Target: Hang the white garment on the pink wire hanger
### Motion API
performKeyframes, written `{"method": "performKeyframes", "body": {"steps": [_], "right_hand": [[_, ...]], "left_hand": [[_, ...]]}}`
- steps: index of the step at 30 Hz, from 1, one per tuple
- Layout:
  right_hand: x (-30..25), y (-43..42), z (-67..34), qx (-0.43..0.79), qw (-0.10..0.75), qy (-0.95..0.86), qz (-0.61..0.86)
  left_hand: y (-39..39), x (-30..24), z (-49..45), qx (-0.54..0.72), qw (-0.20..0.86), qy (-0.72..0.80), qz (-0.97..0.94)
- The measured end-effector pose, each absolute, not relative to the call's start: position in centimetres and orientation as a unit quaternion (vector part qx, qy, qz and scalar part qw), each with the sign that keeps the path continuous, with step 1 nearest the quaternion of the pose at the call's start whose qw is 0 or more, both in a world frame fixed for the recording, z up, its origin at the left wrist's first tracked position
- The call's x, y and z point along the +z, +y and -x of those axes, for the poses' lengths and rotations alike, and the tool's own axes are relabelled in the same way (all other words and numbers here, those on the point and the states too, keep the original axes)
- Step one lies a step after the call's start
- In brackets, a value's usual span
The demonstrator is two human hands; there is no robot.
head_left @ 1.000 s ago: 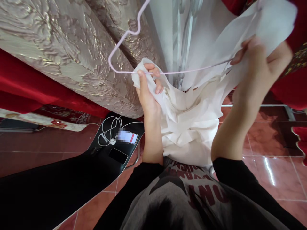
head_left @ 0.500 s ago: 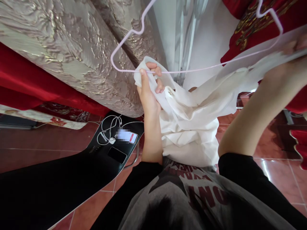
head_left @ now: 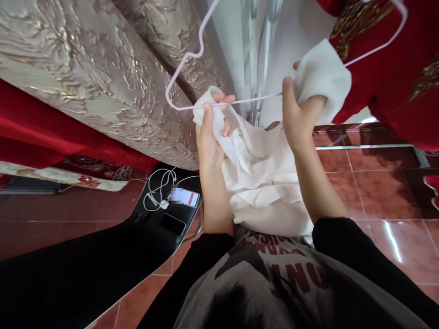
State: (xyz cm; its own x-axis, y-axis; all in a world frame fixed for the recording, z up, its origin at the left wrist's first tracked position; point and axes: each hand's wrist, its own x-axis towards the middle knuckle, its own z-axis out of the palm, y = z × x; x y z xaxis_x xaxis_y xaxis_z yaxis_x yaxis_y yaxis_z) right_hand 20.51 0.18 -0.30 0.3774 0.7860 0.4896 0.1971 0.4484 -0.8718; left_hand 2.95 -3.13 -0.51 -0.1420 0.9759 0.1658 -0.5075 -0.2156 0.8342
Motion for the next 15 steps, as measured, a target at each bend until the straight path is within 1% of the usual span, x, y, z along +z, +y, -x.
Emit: {"method": "performKeyframes", "body": {"steps": [2,3,6,11,15], "right_hand": [[-0.4,0.2,-21.7,0.137,0.69,-0.537,0.465],[-0.5,0.2,-22.2,0.115,0.69,-0.542,0.465],[-0.6,0.4,-22.7,0.112,0.685,-0.539,0.478],[-1.0,0.4,-22.3,0.098,0.685,-0.547,0.472],[-1.0,0.4,-22.4,0.107,0.687,-0.536,0.479]], "left_hand": [[-2.9,-1.1,-1.3,0.651,0.567,0.329,-0.382],[-2.8,-1.4,-0.4,0.644,0.566,0.339,-0.387],[-2.6,-1.6,2.5,0.652,0.522,0.383,-0.396],[-2.4,0.6,5.5,0.673,0.388,0.452,-0.439],[-2.6,2.7,5.6,0.697,0.357,0.442,-0.439]]}}
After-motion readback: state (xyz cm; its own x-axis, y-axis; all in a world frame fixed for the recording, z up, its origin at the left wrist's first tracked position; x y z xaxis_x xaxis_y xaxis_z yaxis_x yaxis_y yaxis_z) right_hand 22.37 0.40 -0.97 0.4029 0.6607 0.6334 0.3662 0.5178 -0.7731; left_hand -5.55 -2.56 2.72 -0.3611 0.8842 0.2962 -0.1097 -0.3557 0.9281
